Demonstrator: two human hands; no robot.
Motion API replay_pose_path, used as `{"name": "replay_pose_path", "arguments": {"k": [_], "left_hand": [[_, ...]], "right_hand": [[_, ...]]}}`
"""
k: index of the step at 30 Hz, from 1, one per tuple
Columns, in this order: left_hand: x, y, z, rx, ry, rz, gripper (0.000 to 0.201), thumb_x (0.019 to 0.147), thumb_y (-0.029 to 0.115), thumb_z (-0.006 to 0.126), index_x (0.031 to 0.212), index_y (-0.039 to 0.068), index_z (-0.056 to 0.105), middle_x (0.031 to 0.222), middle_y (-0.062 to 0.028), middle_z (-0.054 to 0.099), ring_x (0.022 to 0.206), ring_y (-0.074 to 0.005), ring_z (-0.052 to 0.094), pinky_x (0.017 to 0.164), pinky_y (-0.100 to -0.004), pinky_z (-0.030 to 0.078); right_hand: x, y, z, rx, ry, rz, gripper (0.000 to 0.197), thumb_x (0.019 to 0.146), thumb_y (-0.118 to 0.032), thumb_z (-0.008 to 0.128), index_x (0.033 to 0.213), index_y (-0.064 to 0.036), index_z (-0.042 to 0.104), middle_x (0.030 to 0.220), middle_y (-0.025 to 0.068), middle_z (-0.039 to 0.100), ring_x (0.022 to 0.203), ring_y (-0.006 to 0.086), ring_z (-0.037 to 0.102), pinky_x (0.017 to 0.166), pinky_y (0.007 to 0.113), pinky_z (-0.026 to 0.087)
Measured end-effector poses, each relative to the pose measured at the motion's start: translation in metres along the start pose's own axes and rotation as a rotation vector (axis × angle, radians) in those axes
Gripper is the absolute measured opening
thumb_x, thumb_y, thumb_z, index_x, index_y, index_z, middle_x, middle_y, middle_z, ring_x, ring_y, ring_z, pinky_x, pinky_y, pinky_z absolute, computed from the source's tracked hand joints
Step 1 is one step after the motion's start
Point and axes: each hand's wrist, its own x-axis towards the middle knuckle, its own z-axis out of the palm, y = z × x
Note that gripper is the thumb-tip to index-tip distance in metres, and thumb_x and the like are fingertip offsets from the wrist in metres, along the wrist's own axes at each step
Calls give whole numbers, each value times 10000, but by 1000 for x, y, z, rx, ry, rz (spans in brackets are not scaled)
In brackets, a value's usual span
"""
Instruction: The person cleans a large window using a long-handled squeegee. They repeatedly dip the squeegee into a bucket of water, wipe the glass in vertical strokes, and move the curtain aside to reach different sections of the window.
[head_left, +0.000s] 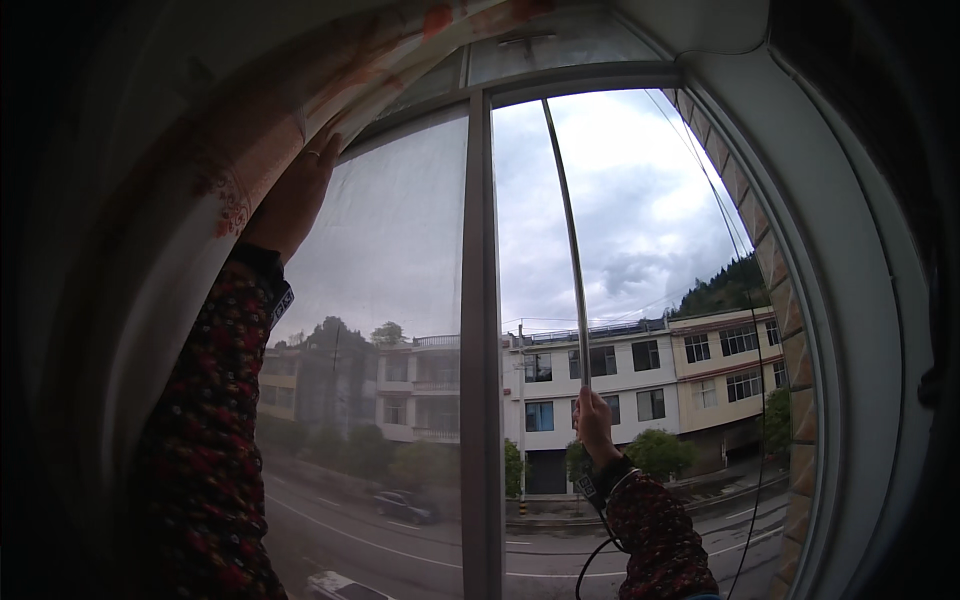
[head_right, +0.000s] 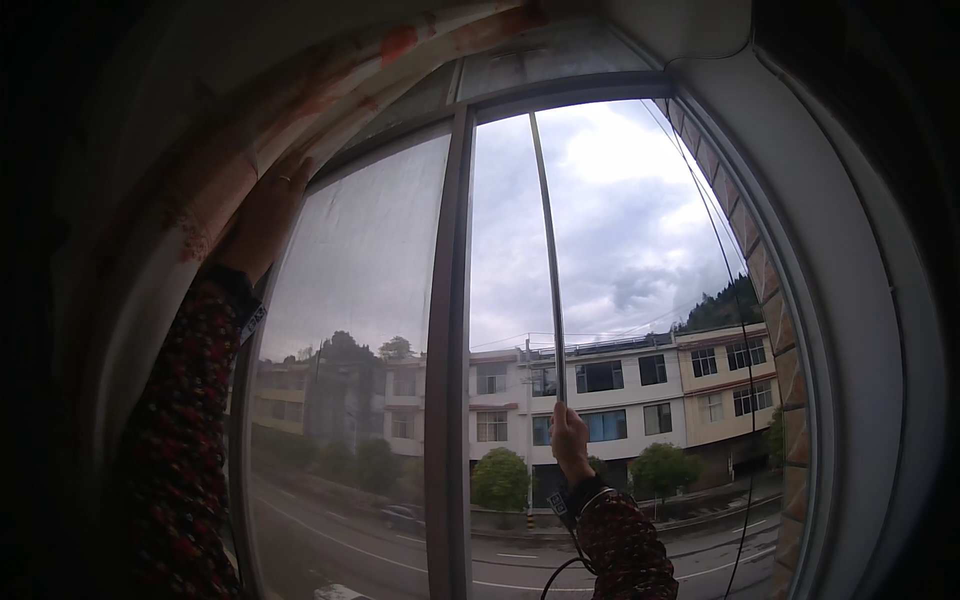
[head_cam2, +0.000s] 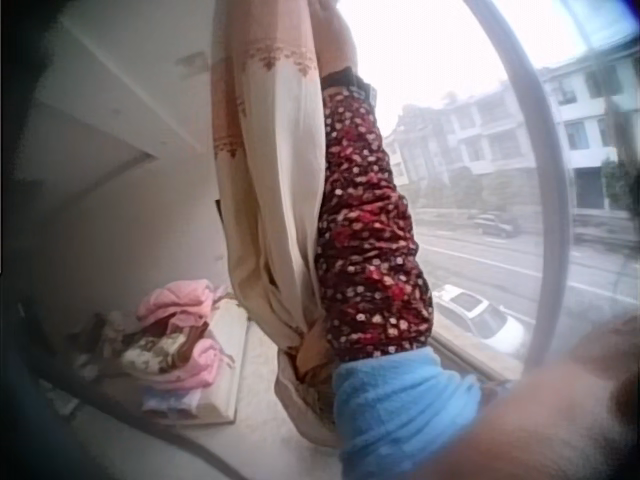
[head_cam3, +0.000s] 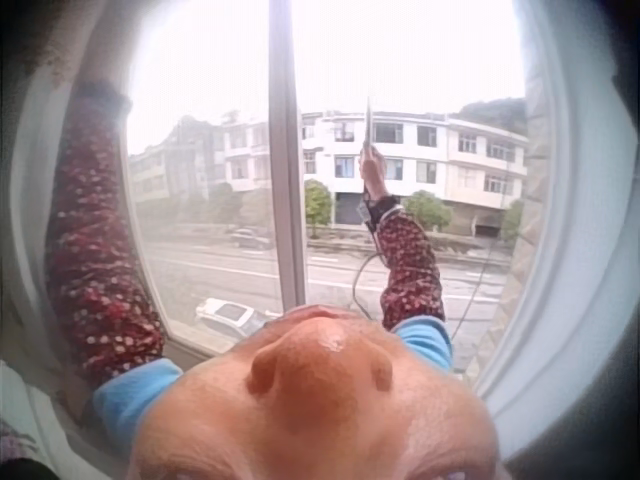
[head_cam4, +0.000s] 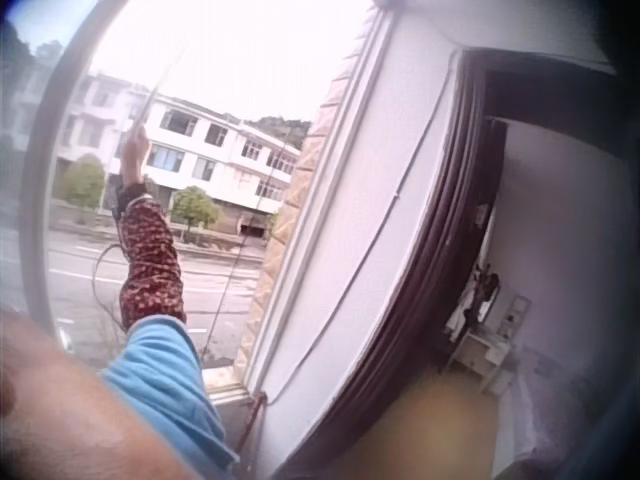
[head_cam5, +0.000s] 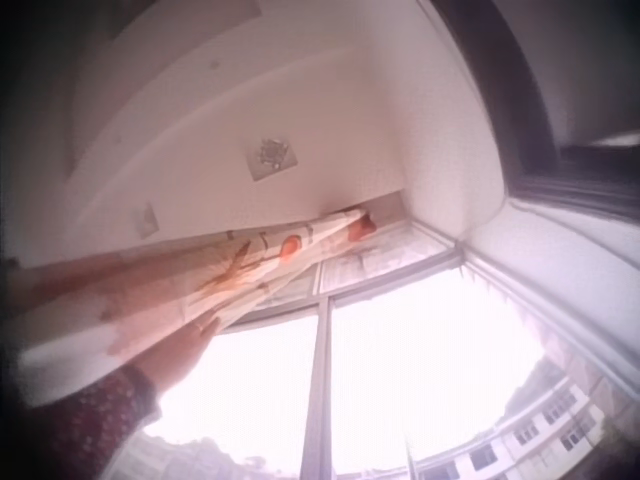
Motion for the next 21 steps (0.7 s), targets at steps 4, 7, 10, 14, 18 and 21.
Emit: {"name": "replay_pose_path", "arguments": {"k": [4,7,10,14,18,21], "left_hand": [[5,2,-2,25,-175,-41,384,918,68,430,1300,31,443,1255,-94,537,1055,-200,568,883,-327,502],[7,-2,2,-299,-71,-203,359,958,112,397,1306,34,435,1234,-105,543,1053,-207,566,871,-330,506],[5,-6,10,-190,182,-77,360,973,130,387,1321,44,425,1180,-111,562,1046,-209,566,863,-336,508],[0,-6,16,27,-89,-34,409,940,105,435,1345,56,411,1114,-107,575,1024,-214,570,864,-339,504],[0,-3,12,148,-47,-12,440,926,92,456,1360,56,393,1104,-111,572,1007,-207,574,838,-320,515],[-1,0,2,47,-117,-38,419,896,15,470,1311,28,420,1277,-142,511,890,-223,629,809,-310,539]], "right_hand": [[-152,54,-39,77,68,212,370,971,-341,455,704,-86,469,546,-38,405,459,55,401,414,241,322],[-214,76,-73,20,82,245,365,971,-350,453,718,-88,475,570,-39,421,496,48,415,434,231,331],[-154,64,-82,91,93,147,360,978,-380,429,725,-124,431,509,-53,352,392,42,335,353,220,268],[29,-21,-68,-5,45,75,402,978,-440,382,728,-126,419,476,-44,346,328,59,309,287,246,236],[144,-121,-36,-144,53,33,427,968,-477,370,744,-118,425,490,-48,343,334,62,290,303,246,236],[166,-151,-24,-109,12,109,426,968,-476,366,752,-115,433,490,-43,349,337,76,311,306,263,251]]}}
